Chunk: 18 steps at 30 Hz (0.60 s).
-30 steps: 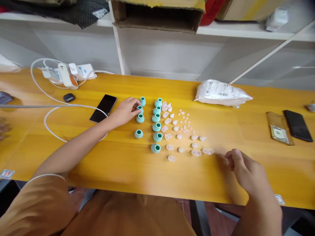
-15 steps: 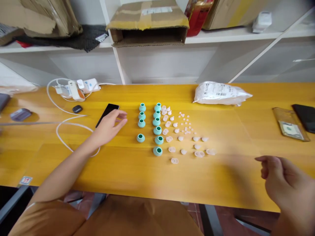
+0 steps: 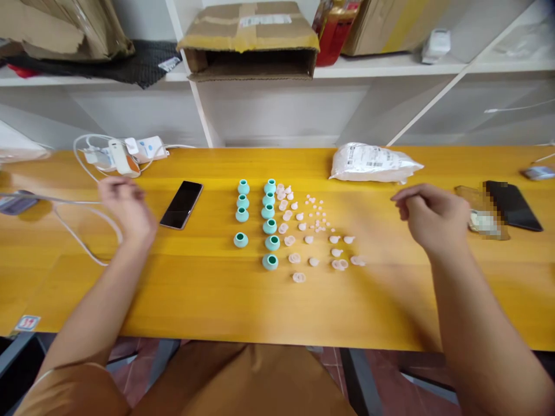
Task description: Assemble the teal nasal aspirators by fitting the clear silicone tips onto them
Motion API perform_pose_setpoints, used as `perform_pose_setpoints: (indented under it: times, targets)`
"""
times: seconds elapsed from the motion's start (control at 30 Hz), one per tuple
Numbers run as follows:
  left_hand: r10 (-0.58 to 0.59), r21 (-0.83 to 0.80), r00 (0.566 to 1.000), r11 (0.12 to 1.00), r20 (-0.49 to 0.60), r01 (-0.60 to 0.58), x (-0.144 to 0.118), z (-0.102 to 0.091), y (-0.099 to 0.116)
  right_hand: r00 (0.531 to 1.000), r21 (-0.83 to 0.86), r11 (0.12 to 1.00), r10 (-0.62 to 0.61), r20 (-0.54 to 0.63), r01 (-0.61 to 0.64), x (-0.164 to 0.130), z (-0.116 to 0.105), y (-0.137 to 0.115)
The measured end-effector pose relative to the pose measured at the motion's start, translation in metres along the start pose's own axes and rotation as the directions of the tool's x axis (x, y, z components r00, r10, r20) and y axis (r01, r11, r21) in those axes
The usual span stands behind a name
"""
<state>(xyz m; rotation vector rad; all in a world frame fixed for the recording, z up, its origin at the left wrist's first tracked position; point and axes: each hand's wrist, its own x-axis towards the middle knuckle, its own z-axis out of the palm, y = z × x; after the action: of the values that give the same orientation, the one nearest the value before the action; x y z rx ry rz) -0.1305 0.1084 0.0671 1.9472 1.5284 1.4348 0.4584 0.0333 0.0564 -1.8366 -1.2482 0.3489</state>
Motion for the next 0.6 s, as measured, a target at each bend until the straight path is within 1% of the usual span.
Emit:
perform_pose_setpoints:
  times: [0.03, 0.07, 0.1, 0.13, 0.17, 0.23, 0.27, 0.3, 0.37, 0.43, 0.5, 0.6]
  targets:
    - [0.010, -0.045, 0.995, 0.999, -0.095, -0.014, -0.002, 0.025, 0.006, 1.000, 0.019, 1.000, -0.016, -0.011, 0.016, 0.016, 0.010, -0.006]
    - [0.015, -0.088, 0.990, 0.996, -0.139, -0.027, -0.006, 0.050, 0.012, 1.000, 0.039, 0.999, -0.027, -0.005, 0.027, 0.030, 0.021, -0.009]
    - [0.023, -0.123, 0.987, 0.991, -0.161, -0.043, -0.010, 0.074, 0.018, 0.999, 0.061, 0.998, -0.033, -0.004, 0.033, 0.043, 0.032, -0.010]
    - [0.032, -0.151, 0.986, 0.987, -0.165, -0.057, -0.012, 0.095, 0.024, 0.999, 0.080, 0.996, -0.033, 0.008, 0.032, 0.054, 0.042, -0.009]
    - [0.051, -0.177, 0.989, 0.981, -0.140, -0.075, -0.014, 0.112, 0.030, 0.999, 0.095, 0.995, -0.034, 0.030, 0.031, 0.062, 0.052, -0.005]
    - [0.094, -0.244, 0.990, 0.963, -0.102, -0.117, -0.013, 0.135, 0.038, 0.994, 0.120, 0.992, -0.051, 0.093, 0.040, 0.071, 0.070, 0.006]
    - [0.086, -0.262, 0.992, 0.959, -0.090, -0.107, -0.011, 0.142, 0.039, 0.990, 0.131, 0.990, -0.069, 0.125, 0.053, 0.073, 0.078, 0.013]
    - [0.053, -0.268, 0.995, 0.961, -0.087, -0.075, -0.009, 0.146, 0.040, 0.984, 0.142, 0.987, -0.093, 0.154, 0.071, 0.073, 0.086, 0.021]
    - [-0.046, -0.259, 0.996, 0.966, -0.070, 0.026, -0.008, 0.149, 0.036, 0.973, 0.168, 0.980, -0.141, 0.182, 0.110, 0.073, 0.099, 0.035]
    - [-0.099, -0.265, 0.995, 0.960, -0.022, 0.090, -0.010, 0.150, 0.031, 0.965, 0.197, 0.972, -0.168, 0.202, 0.128, 0.071, 0.109, 0.047]
    - [-0.102, -0.282, 0.994, 0.954, 0.032, 0.107, -0.013, 0.150, 0.025, 0.962, 0.222, 0.968, -0.169, 0.216, 0.120, 0.068, 0.113, 0.055]
    - [-0.145, -0.274, 0.984, 0.947, 0.103, 0.169, -0.016, 0.150, 0.015, 0.957, 0.241, 0.966, -0.153, 0.245, 0.093, 0.061, 0.109, 0.061]
